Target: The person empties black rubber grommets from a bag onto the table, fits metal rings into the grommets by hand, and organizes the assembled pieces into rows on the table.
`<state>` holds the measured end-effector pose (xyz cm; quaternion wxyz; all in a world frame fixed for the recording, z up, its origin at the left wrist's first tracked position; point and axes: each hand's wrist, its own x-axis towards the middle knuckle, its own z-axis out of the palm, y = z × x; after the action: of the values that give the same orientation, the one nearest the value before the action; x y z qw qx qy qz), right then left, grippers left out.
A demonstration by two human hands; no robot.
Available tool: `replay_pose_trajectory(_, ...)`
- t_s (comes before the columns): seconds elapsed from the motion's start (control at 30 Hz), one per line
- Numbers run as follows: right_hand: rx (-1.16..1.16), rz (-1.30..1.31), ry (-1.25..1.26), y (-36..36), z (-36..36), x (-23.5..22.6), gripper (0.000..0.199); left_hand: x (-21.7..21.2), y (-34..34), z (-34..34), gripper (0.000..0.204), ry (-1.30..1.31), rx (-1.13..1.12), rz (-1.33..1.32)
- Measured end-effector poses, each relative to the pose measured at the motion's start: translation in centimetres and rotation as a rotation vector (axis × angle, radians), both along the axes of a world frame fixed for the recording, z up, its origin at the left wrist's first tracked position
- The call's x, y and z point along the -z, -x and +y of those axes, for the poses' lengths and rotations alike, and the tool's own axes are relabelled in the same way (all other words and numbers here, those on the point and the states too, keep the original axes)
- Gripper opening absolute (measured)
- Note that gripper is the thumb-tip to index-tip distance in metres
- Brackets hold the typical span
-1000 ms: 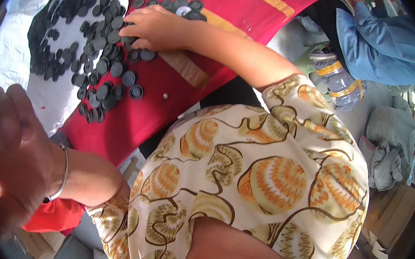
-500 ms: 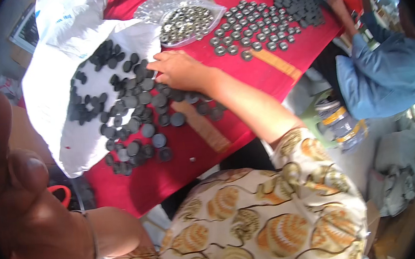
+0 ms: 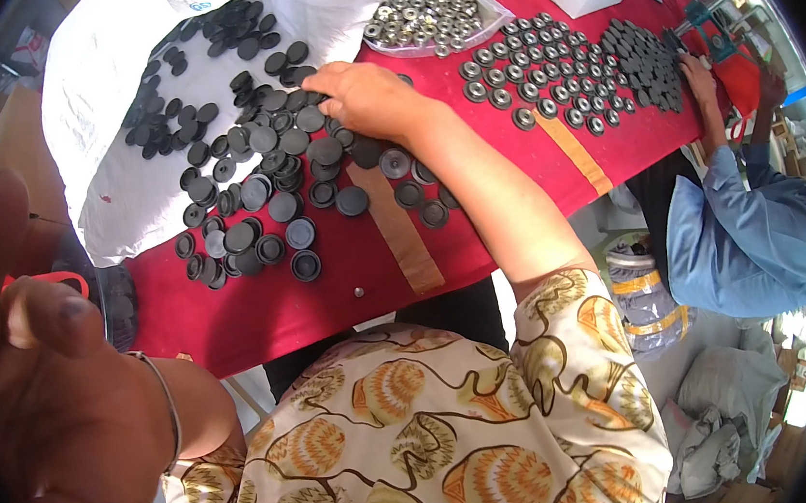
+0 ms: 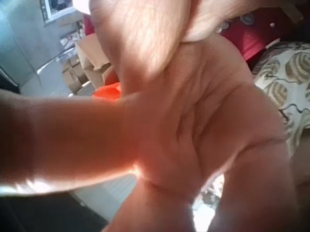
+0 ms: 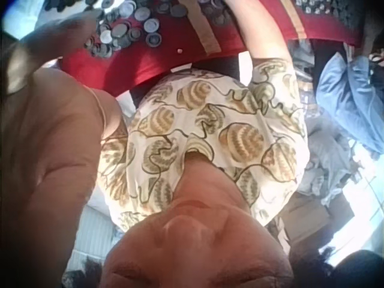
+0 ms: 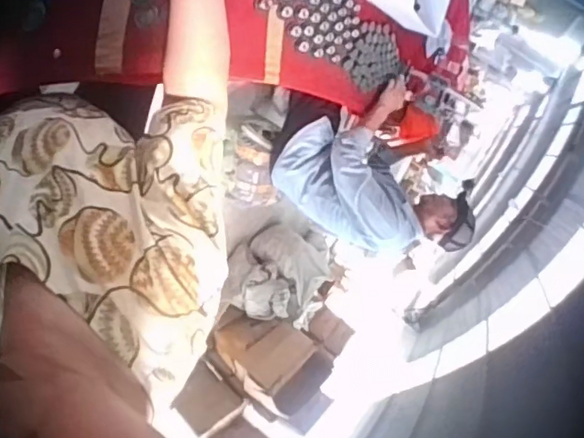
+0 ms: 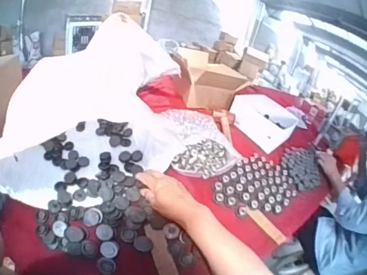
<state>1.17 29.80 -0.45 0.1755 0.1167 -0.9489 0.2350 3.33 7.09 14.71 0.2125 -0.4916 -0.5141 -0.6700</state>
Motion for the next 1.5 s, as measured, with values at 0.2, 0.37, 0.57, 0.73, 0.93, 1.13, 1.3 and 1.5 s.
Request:
replay_pose_trajectory(0.2,0.247,0.047,0.335,-8.7,5.1,-3.5,0.025,0.4,-3.2,1.2,0.037,0.086,0.036,-0.034)
replay_pose_trajectory(0.37,0.416,-0.035,0.378,-15.4,5.1,0.6,0.027,6.7,-3.1,2.2,0.024,0.274,0.091,-0.517)
replay_pose_trajectory(0.57,0.351,0.112,0.027,-15.8,1.9,0.9,0.029,14.1,-3.6,6.2,0.038,0.854,-0.102,0.237)
replay_pose_trajectory(0.73,0.427,0.126,0.098,-15.6,4.5,0.5,0.025,14.4,-3.6,7.1,0.034,0.978,-0.085,0.273)
replay_pose_trajectory(0.93,0.34,0.007,-0.044,-11.8,5.2,0.1,0.026,13.2,-1.9,8.0,0.015,0.966,-0.263,0.084)
replay_pose_trajectory(1.13,0.321,0.032,0.377,-12.0,7.9,1.0,0.025,13.8,0.0,10.6,0.019,0.962,-0.294,0.104)
replay_pose_trajectory(1.3,0.431,-0.003,0.488,-12.0,8.7,1.6,0.022,14.0,3.1,13.2,0.016,1.02,-0.445,0.245)
replay_pose_trajectory(1.5,0.421,0.156,0.37,-12.3,8.9,1.8,0.023,14.5,4.2,12.2,0.013,1.081,-0.329,0.191)
